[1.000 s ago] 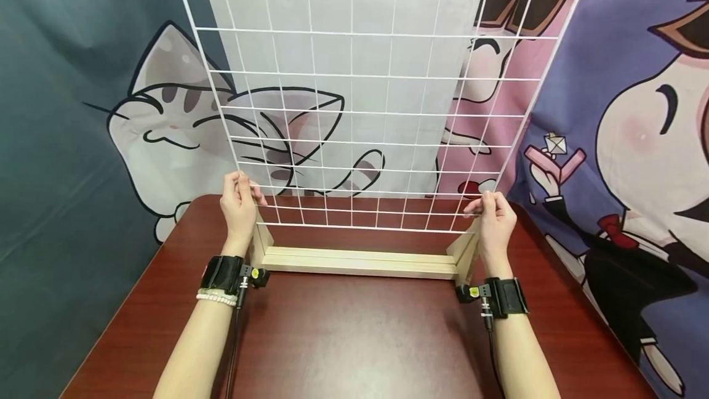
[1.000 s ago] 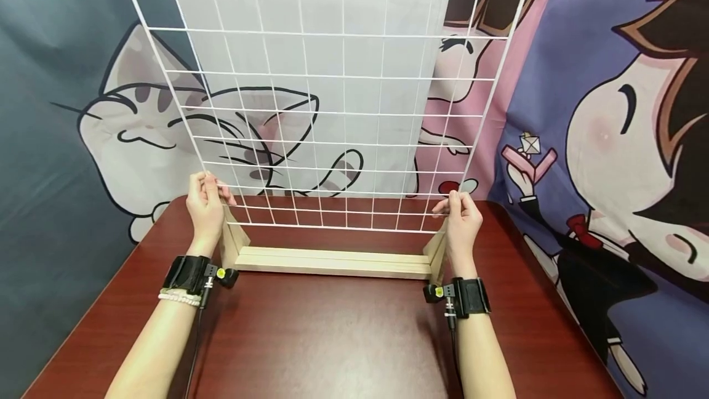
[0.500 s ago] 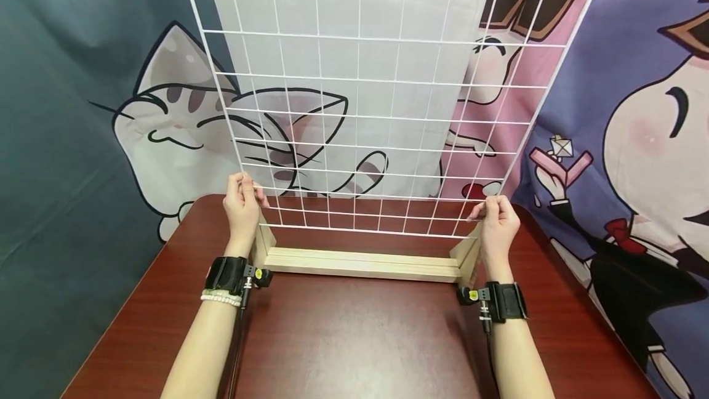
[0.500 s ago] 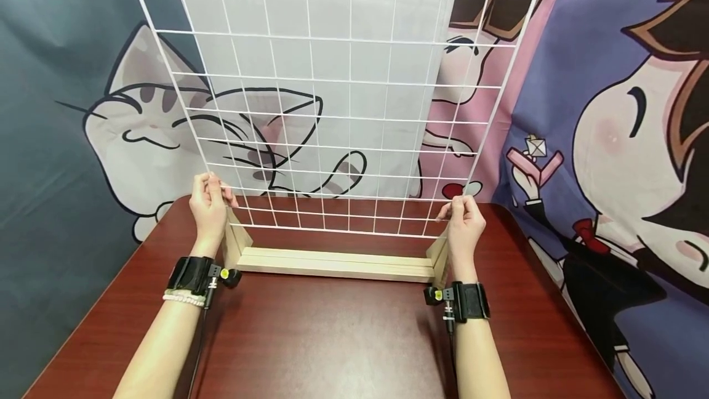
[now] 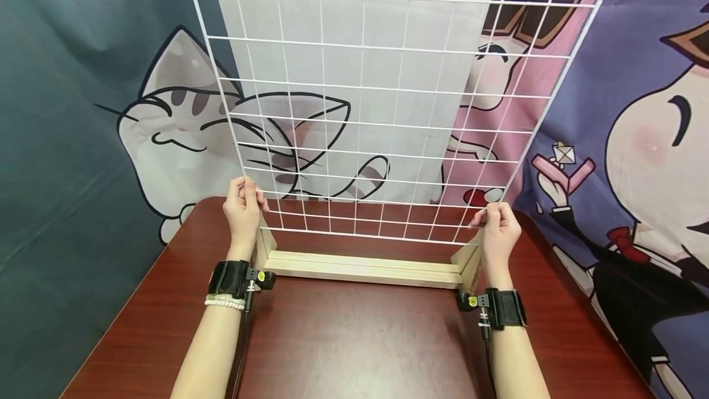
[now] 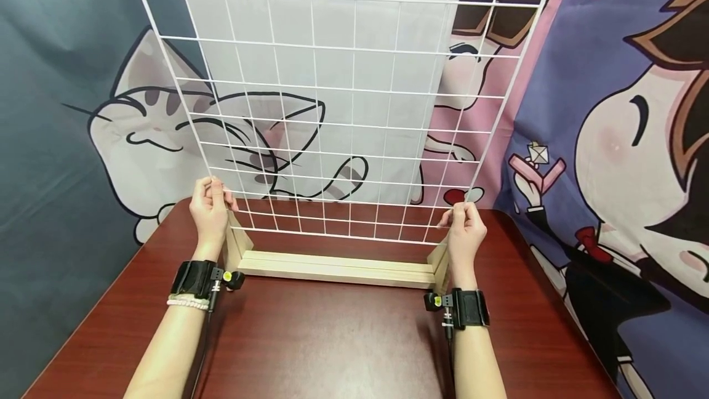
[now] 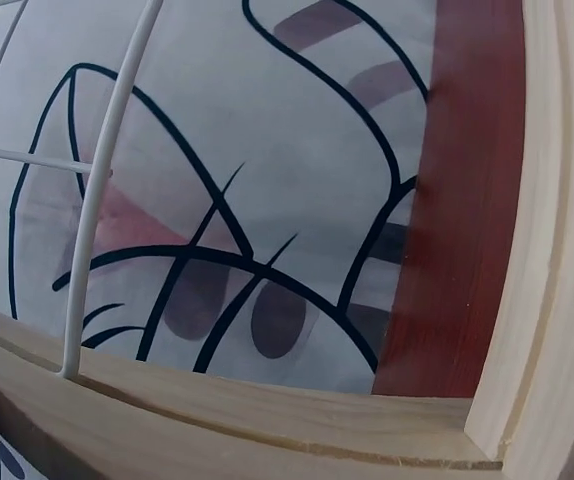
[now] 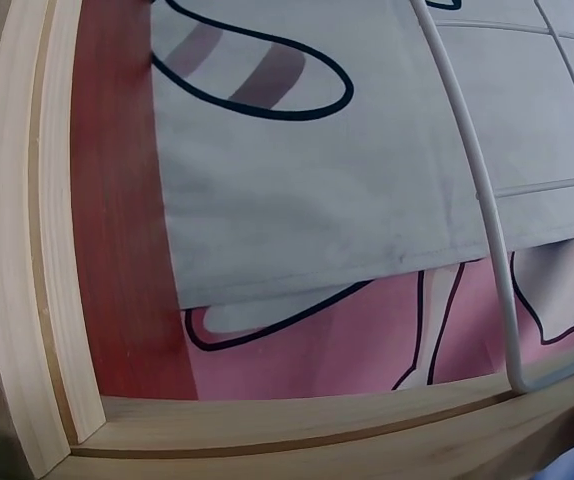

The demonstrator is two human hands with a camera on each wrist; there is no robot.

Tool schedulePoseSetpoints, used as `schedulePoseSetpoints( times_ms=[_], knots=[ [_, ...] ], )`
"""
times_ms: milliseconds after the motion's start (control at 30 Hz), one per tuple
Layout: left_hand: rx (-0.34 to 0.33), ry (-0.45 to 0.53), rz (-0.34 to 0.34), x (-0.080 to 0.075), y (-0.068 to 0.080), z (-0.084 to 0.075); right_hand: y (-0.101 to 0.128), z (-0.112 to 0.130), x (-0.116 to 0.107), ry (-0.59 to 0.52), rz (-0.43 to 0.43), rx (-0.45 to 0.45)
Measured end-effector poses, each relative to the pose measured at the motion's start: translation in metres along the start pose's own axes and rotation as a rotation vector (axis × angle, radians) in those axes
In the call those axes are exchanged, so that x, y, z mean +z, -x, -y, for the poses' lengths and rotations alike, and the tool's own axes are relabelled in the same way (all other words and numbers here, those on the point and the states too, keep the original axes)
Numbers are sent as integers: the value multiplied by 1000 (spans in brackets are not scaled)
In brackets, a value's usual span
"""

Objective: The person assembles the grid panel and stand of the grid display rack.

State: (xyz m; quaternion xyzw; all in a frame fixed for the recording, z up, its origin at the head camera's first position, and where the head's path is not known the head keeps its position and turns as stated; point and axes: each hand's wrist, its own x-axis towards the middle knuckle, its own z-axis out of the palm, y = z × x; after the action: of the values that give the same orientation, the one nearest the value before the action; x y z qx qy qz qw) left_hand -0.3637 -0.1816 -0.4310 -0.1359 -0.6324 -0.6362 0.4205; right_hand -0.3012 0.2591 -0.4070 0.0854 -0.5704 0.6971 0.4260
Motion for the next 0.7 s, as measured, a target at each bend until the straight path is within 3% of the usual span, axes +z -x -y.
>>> schedulePoseSetpoints(
  times_ms=[467, 700],
  knots=[
    [-34, 58, -55, 3, 1, -2, 2, 7, 5, -48, 11, -31],
    [2, 50, -47, 4, 4, -10, 2, 7, 4, -10, 14, -22]
  ],
)
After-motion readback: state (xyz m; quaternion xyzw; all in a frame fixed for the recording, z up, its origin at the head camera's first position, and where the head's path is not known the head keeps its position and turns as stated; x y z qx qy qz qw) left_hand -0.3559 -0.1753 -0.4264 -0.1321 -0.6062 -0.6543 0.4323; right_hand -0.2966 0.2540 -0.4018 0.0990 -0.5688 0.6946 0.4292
